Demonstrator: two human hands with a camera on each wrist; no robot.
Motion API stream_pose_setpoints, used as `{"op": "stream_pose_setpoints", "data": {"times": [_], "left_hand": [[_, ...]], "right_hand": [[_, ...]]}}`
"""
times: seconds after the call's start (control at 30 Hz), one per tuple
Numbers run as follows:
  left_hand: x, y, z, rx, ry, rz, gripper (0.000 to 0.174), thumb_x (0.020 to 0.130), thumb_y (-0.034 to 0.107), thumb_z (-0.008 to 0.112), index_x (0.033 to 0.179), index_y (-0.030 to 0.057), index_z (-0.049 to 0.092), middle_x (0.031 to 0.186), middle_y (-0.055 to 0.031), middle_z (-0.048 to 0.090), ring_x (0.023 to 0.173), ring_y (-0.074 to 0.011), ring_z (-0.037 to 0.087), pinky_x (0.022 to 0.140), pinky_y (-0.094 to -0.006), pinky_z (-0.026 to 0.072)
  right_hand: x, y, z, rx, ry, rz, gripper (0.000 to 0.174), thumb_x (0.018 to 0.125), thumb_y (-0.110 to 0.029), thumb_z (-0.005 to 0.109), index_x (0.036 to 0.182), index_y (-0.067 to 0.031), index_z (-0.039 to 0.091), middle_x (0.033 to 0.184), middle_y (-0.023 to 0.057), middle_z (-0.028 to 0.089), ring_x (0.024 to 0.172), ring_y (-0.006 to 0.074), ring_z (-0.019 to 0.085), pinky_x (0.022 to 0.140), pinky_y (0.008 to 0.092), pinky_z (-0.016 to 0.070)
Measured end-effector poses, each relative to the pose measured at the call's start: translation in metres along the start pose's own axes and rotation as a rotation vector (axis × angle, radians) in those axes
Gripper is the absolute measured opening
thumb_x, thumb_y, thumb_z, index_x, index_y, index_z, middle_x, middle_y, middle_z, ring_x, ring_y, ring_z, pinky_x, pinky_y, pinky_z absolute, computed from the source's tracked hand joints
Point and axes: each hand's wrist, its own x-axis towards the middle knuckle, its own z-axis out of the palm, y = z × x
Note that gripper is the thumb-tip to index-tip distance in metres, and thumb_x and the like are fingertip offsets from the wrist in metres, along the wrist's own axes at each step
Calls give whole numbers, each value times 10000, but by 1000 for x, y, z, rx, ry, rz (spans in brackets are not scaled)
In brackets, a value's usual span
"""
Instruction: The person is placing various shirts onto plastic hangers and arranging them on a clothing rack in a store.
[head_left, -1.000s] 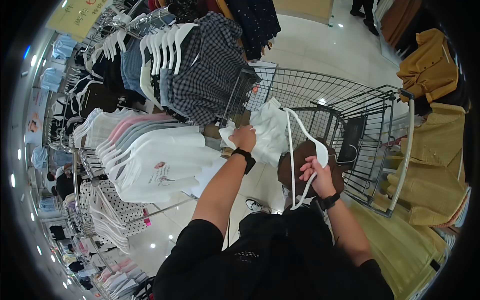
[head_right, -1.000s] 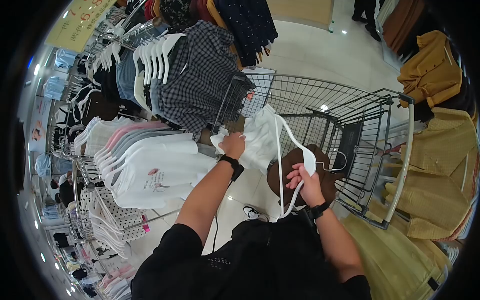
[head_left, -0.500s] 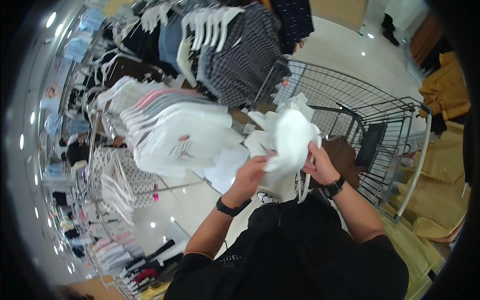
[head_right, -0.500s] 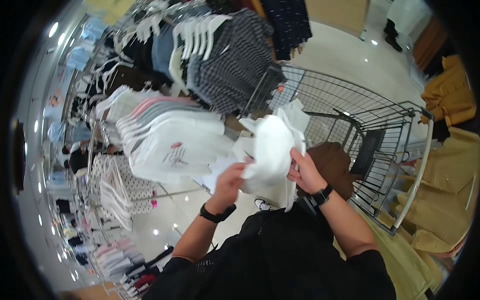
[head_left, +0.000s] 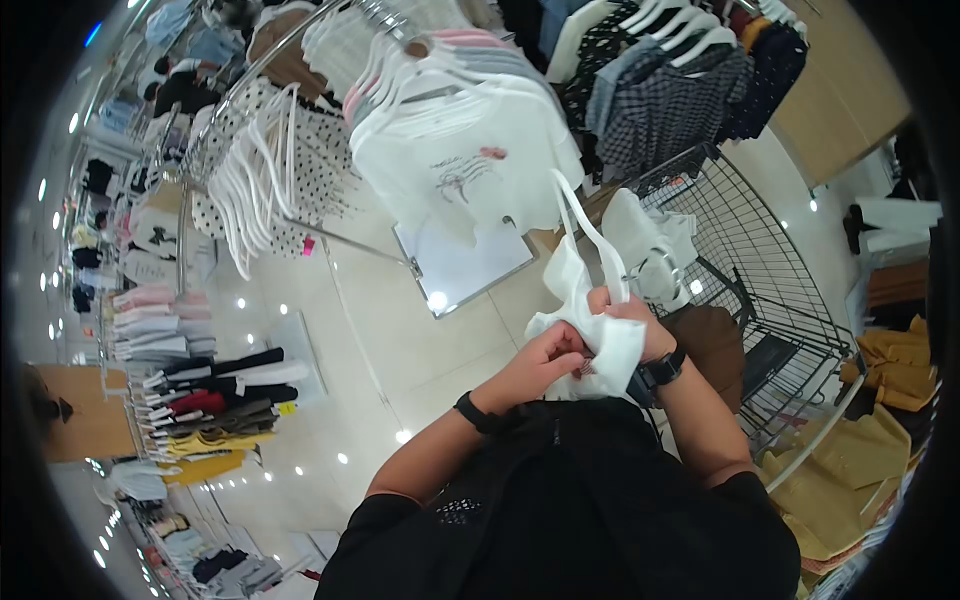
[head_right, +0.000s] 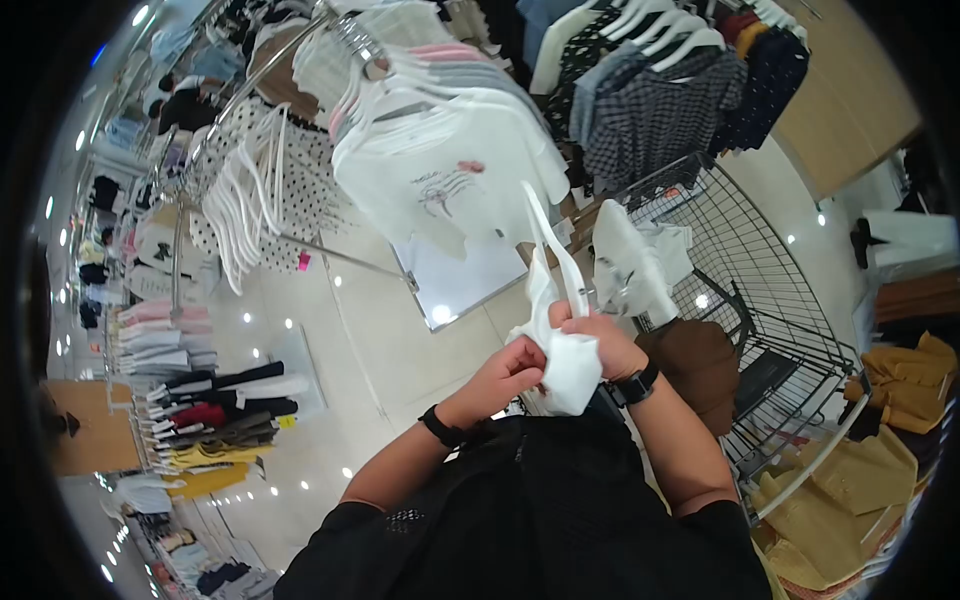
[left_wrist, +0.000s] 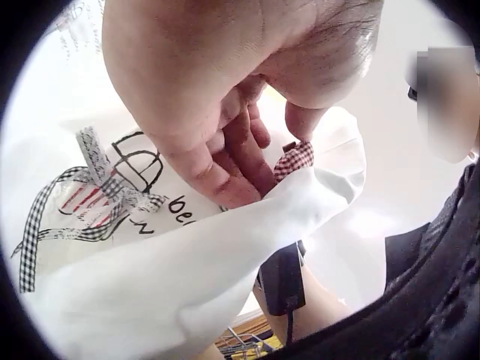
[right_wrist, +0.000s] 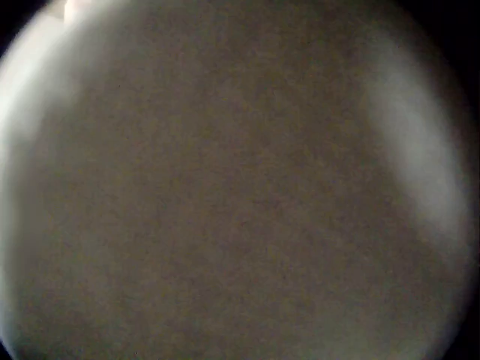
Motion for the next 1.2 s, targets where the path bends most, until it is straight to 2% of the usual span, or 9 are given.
{"op": "stream_pose_setpoints", "data": {"times": [0.13, 0.27, 0.43, 0.57, 0.67, 0.77, 0.9, 0.97, 1.2], "left_hand": [[-41, 1, -10, 265, -45, 166, 552, 934, 130, 676, 1443, 44, 481, 1318, -80, 629, 1209, -214, 596, 1058, -362, 448], [-73, 8, -20, 307, 144, 367, 515, 930, 150, 727, 1395, 26, 542, 1334, -87, 638, 1216, -209, 603, 1057, -352, 454], [-117, 11, -52, 461, 190, 97, 335, 931, 188, 650, 1208, 0, 653, 1077, -162, 723, 995, -256, 686, 892, -378, 521], [-140, 32, -75, 747, 73, 194, 289, 933, 169, 632, 1158, -9, 667, 995, -150, 724, 909, -243, 682, 829, -367, 523], [-151, 50, -95, 591, 234, 243, 253, 942, 147, 621, 1143, 4, 672, 969, -123, 713, 878, -230, 668, 807, -348, 519], [-152, 72, -109, 409, 652, 584, 208, 941, 109, 642, 1127, 17, 655, 1024, -54, 670, 999, -136, 629, 849, -314, 503], [-151, 92, -96, 759, 590, 614, 229, 944, 130, 656, 1144, 19, 645, 1067, -61, 665, 1015, -167, 633, 843, -323, 507], [-141, 82, -107, 880, 457, 421, 214, 945, 146, 657, 1118, 19, 656, 1010, -74, 677, 976, -213, 658, 841, -333, 511], [-159, 89, -92, 161, 226, 285, 221, 1037, 188, 585, 871, 43, 574, 805, 81, 501, 773, -28, 431, 690, -228, 399]], "right_hand": [[23, 20, 44, -289, 30, -44, 166, 947, -180, 651, 862, -99, 533, 766, -53, 518, 654, 47, 472, 558, 234, 367], [37, 25, 89, -656, 198, -56, 203, 912, -158, 697, 845, -102, 514, 720, -69, 478, 634, 36, 435, 561, 223, 335], [38, 28, 134, -952, 364, -230, 204, 864, -117, 692, 819, -101, 493, 696, -73, 448, 623, 27, 424, 557, 213, 334], [33, 24, 161, -1052, 249, -262, 224, 846, -61, 693, 804, -88, 475, 717, -74, 406, 673, 50, 375, 606, 243, 349], [30, 30, 182, -1098, 158, -262, 225, 816, -58, 667, 794, -84, 445, 712, -60, 391, 677, 63, 373, 613, 255, 342], [27, 35, 206, -1103, 59, -240, 239, 809, -78, 668, 785, -83, 431, 705, -40, 395, 670, 81, 371, 610, 265, 332], [27, 47, 223, -1222, -42, -153, 290, 809, -166, 700, 744, -78, 431, 682, -16, 433, 655, 94, 398, 581, 300, 346], [27, 51, 221, -1278, -59, -140, 242, 891, -134, 708, 764, -44, 523, 666, -15, 471, 632, 82, 405, 568, 291, 344], [9, 56, 158, -1382, 294, -341, 244, 951, -156, 668, 792, 1, 570, 653, 45, 477, 625, 109, 443, 579, 306, 382]]}}
